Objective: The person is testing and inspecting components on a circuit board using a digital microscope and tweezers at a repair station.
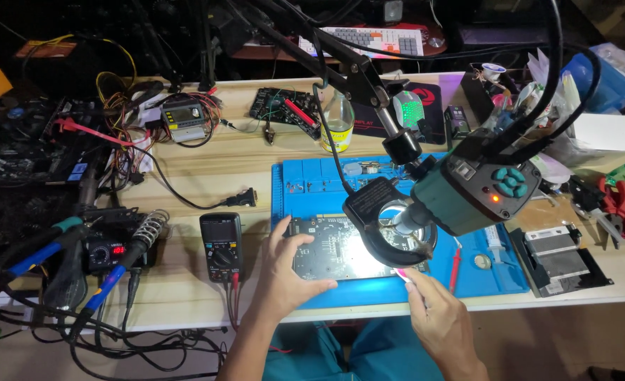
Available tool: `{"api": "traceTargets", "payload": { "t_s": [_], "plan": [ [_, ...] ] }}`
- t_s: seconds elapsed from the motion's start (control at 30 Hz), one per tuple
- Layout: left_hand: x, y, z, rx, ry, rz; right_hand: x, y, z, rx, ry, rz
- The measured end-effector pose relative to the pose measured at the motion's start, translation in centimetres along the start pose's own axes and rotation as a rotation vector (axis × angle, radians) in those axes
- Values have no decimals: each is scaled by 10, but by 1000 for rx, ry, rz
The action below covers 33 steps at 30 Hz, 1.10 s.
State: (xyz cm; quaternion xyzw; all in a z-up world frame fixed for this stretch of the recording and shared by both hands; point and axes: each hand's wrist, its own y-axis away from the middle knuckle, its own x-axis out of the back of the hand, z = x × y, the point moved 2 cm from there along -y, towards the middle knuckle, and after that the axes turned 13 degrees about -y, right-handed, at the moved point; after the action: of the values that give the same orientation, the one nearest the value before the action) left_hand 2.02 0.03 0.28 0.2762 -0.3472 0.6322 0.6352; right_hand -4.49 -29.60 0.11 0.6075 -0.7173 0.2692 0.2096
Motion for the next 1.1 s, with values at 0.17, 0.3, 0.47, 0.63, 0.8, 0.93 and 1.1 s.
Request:
{"api": "traceTargets", "payload": {
  "t_s": [0.17, 0.3, 0.47, 0.63, 0.8, 0.93, 1.1],
  "plan": [
    [2, 1, 2, 5, 17, -19, 11, -1, -7, -155, 17, -59],
    [-5, 1, -4, -50, 54, 33, 4, 3, -11, -26, 12, -34],
    [0, 0, -1, -25, -11, 22, 0, 8, -7, 75, -65, -81],
    [0, 1, 0, -15, 12, -5, 0, 7, -14, 92, -31, 10],
    [6, 1, 6, 34, -85, -50, -1, 14, 0, 14, 176, -11],
    [1, 2, 1, 14, 29, -43, 8, 13, -4, -37, 196, -37],
    [-4, 1, -3, -25, 60, -7, -6, 14, -5, 149, 131, -33]
  ]
}}
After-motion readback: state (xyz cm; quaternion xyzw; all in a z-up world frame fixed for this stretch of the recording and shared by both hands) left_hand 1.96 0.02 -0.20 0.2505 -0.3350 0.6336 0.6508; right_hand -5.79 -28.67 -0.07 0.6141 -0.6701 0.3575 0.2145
